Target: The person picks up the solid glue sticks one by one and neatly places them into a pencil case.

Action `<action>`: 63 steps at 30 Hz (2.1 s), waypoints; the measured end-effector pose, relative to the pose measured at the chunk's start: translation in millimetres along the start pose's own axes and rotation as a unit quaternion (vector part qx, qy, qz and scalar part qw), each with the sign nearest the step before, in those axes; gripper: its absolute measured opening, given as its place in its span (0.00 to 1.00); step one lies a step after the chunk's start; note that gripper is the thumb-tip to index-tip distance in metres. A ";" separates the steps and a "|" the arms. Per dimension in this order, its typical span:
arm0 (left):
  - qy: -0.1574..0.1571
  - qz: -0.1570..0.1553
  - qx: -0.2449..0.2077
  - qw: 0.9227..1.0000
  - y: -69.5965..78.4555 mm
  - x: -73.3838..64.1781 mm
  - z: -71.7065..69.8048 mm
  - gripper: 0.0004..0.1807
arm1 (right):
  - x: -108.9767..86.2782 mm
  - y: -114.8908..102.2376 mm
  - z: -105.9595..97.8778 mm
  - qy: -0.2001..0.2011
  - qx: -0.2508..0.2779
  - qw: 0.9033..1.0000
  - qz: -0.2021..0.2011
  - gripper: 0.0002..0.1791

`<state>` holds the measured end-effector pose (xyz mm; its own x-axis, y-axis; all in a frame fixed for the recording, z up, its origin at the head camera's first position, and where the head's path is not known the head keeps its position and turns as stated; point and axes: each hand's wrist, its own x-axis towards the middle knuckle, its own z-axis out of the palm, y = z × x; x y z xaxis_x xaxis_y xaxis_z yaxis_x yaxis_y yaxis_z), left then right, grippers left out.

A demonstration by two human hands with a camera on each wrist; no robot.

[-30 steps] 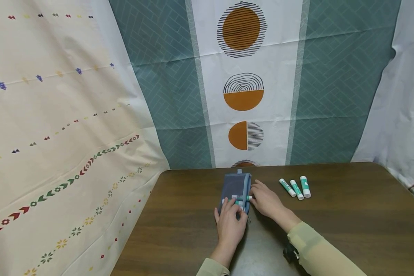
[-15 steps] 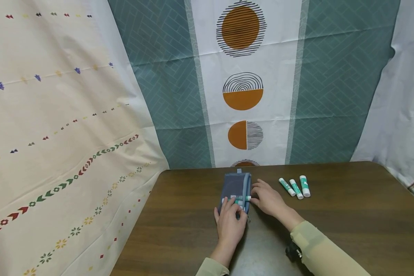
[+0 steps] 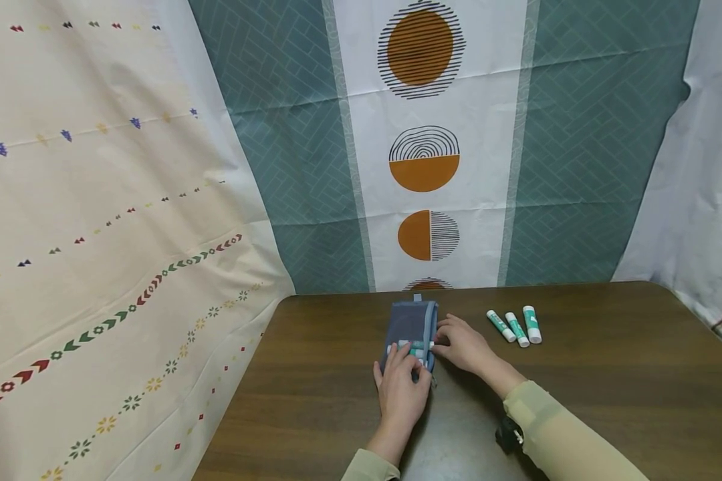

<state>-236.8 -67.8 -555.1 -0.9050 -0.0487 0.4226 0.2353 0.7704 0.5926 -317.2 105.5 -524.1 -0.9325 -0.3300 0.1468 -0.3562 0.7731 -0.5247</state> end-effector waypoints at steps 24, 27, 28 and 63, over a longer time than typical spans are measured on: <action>-0.006 -0.003 0.004 1.000 1.0 0.4 0.0 0.12 | 5.6 -1.1 8.9 -0.010 -0.006 1.000 -0.013 0.12; -0.005 -0.004 0.004 1.000 0.8 0.3 0.3 0.12 | 5.7 -0.4 10.3 -0.013 -0.006 1.000 -0.014 0.13; -0.005 -0.005 0.004 1.000 0.7 0.1 0.5 0.12 | 5.8 -0.1 10.7 -0.015 -0.006 1.000 -0.014 0.13; 0.002 0.003 -0.010 1.000 3.6 -1.0 -4.9 0.15 | -27.6 3.2 -25.2 0.049 -0.079 0.995 -0.041 0.26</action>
<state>-233.3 -68.1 -550.0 -0.9021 -0.0470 0.4290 0.2476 0.7578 0.6037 -294.1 130.7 -508.7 -0.8984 -0.3476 0.2684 -0.4294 0.8235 -0.3708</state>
